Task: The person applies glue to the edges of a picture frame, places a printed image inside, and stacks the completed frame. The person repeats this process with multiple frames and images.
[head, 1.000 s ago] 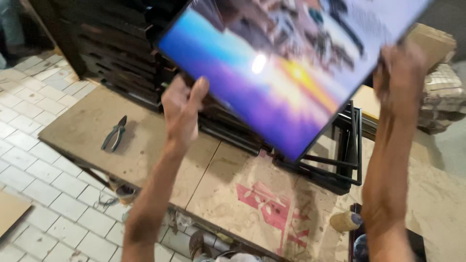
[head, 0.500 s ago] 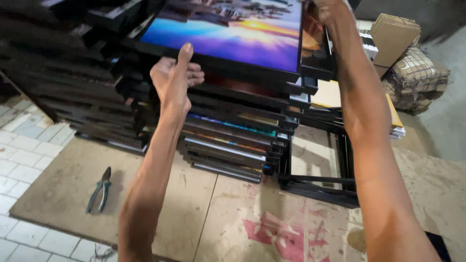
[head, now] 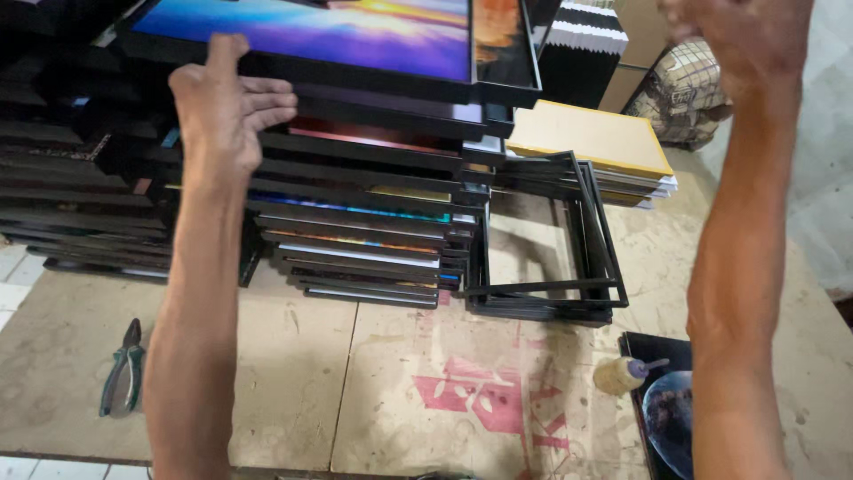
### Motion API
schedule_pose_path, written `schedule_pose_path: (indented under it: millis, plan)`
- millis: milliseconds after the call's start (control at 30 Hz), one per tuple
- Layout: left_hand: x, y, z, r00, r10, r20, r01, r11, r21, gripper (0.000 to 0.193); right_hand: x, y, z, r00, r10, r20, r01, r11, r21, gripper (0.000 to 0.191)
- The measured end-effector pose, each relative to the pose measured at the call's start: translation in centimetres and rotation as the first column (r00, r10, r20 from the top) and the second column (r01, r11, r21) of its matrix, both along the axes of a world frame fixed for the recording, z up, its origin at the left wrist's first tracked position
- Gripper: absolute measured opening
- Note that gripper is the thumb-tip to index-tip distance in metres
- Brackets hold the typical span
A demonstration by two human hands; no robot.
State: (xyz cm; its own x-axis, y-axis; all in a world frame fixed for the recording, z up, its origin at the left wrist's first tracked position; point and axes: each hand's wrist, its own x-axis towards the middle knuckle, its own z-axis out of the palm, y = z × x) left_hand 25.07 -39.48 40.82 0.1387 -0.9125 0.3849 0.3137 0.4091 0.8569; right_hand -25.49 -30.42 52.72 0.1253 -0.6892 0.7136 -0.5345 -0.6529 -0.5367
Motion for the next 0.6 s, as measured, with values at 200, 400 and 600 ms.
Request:
schedule_pose_path:
  millis: [200,400,600]
  plan:
    - [0.8,0.1,0.6,0.997,-0.057,-0.045,0.059,0.997,0.044,0.059,-8.0,5.2,-5.5,0.986,-0.078,0.150,0.062,0.992,0.112,0.016]
    - [-0.6,-1.0,-0.4,0.987,-0.128,-0.093,0.125,0.991,-0.040,0.053,-11.1,7.4,-9.1,0.926,-0.024,0.377,-0.042,0.985,0.166,0.014]
    - [-0.9,-1.3,-1.2,0.977,-0.174,-0.120,0.164,0.983,-0.088,0.051,-11.4,8.1,-13.2,0.890,-0.060,0.451,-0.067,0.963,0.260,0.015]
